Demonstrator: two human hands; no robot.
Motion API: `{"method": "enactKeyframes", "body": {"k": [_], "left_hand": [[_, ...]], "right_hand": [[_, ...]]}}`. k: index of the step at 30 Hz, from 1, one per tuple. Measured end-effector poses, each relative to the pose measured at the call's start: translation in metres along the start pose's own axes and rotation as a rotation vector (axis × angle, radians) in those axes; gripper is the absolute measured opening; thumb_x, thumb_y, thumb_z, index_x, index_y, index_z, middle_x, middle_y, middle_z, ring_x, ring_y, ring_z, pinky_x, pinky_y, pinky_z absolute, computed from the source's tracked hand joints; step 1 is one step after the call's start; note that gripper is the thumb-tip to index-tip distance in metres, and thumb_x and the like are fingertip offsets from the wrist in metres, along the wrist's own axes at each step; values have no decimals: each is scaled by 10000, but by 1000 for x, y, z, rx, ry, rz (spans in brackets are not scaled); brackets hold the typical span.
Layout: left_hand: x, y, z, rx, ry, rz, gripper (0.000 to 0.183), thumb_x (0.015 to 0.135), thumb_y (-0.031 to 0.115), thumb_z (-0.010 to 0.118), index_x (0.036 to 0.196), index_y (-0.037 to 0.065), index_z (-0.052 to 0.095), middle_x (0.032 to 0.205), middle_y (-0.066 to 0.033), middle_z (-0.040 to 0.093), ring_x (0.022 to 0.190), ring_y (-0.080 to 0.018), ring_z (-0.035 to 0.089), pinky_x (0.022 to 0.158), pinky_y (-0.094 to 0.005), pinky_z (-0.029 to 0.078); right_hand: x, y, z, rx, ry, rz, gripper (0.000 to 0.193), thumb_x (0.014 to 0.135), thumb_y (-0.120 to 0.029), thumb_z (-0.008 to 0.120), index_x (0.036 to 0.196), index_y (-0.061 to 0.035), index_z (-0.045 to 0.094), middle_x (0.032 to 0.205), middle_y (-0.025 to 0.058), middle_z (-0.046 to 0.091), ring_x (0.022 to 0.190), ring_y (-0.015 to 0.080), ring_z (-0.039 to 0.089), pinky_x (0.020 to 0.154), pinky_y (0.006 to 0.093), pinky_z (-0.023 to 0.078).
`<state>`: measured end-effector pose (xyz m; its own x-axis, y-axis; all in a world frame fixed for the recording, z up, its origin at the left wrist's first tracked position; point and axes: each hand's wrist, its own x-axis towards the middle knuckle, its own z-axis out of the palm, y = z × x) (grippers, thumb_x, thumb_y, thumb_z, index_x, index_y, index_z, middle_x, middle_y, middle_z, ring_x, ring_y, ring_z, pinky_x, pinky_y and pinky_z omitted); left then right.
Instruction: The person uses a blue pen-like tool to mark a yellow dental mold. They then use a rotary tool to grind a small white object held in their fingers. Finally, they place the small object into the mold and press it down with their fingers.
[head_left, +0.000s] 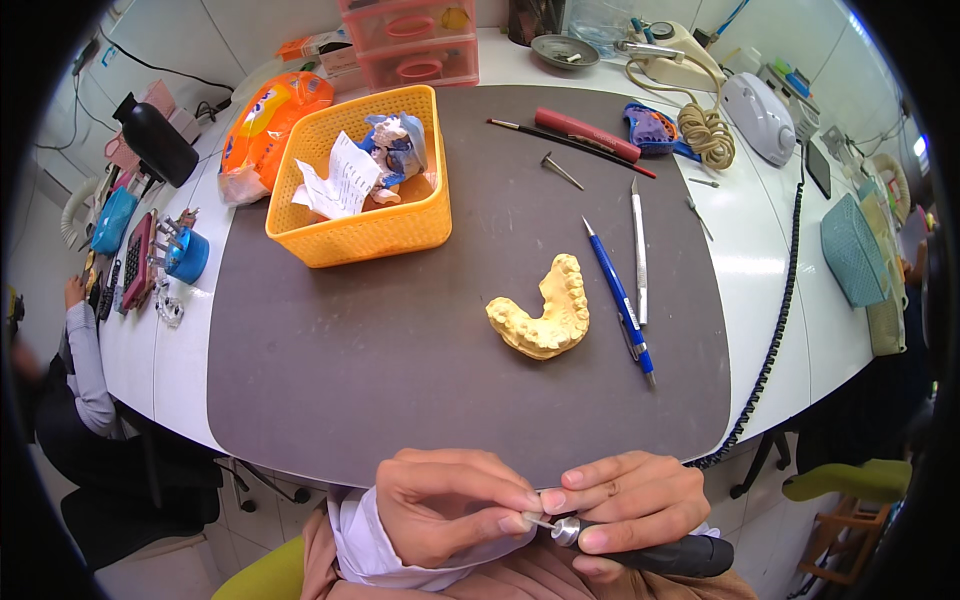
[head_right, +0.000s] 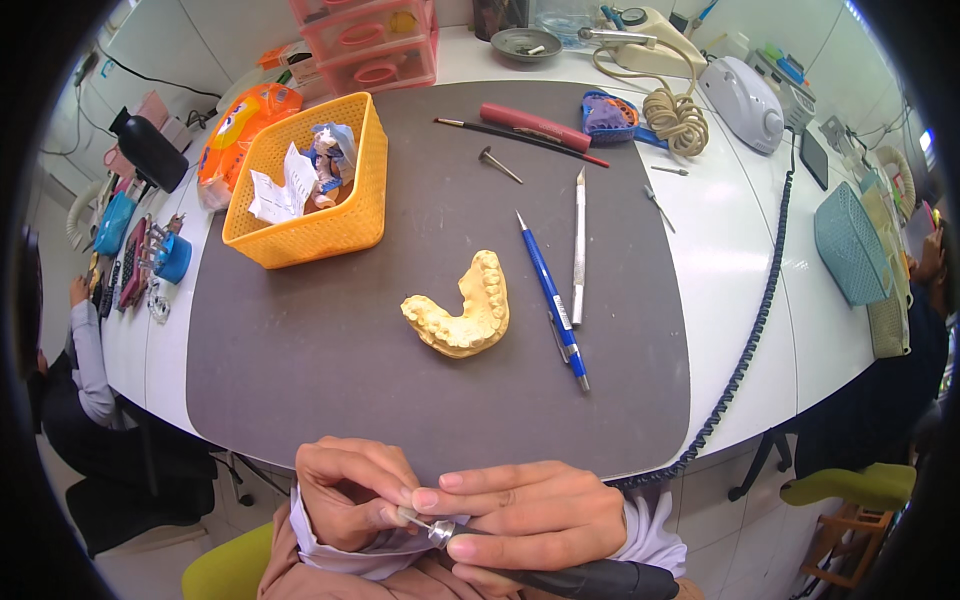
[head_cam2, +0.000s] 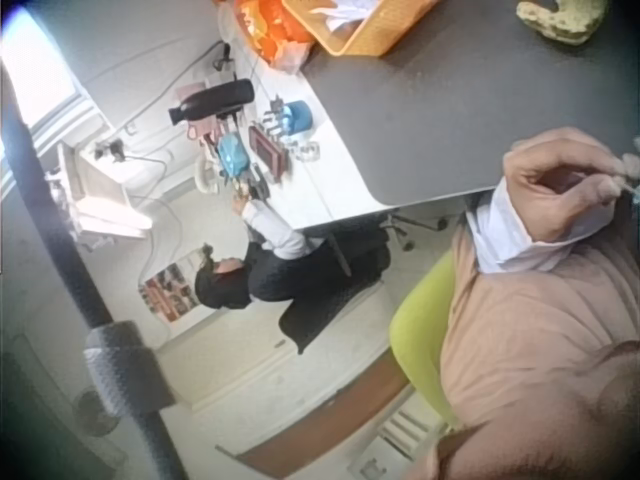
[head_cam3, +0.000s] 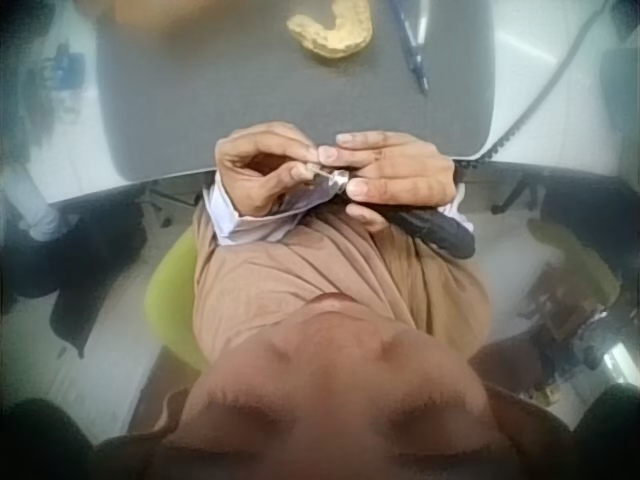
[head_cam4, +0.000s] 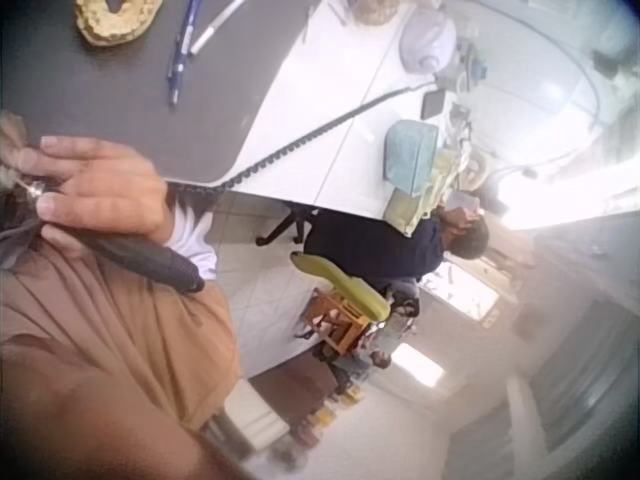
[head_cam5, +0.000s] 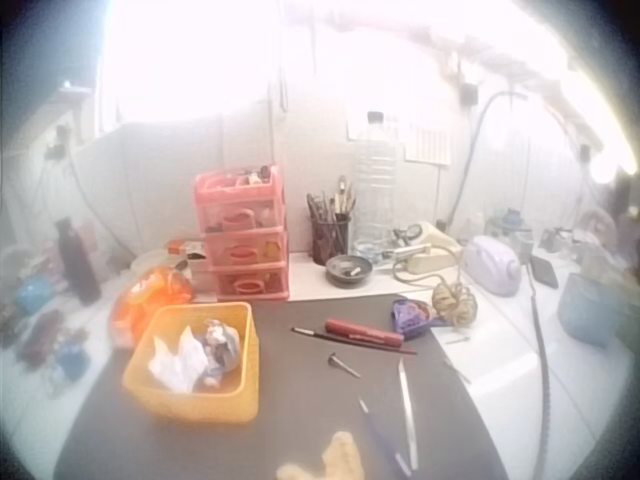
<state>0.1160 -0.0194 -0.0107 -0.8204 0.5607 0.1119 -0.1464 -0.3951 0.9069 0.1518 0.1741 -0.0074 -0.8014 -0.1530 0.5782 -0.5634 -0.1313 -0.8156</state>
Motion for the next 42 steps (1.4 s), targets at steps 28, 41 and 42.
{"method": "enactKeyframes", "body": {"k": [28, 41, 42], "left_hand": [[-3, 6, 3, -59, 23, -105, 199, 785, -63, 628, 983, -41, 638, 894, -168, 661, 841, -212, 648, 742, -294, 513], [5, 16, 10, -223, 95, -186, 167, 828, -47, 587, 990, -43, 629, 920, -148, 651, 812, -160, 622, 727, -278, 526], [7, 16, 10, -251, 96, -186, 162, 832, -40, 587, 988, -42, 629, 920, -146, 651, 797, -153, 618, 717, -272, 528]], "right_hand": [[-19, 5, -1, -76, 313, -138, 331, 865, -238, 597, 975, -82, 327, 641, 112, 638, 819, 291, 669, 1030, 488, 310], [41, -38, -67, -1126, 383, 106, 160, 686, 37, 669, 828, -17, 616, 638, 86, 472, 542, 161, 429, 509, 281, 338], [48, -36, -71, -1206, 364, 128, 161, 689, 29, 674, 827, -22, 609, 646, 87, 469, 550, 174, 436, 516, 288, 344]]}}
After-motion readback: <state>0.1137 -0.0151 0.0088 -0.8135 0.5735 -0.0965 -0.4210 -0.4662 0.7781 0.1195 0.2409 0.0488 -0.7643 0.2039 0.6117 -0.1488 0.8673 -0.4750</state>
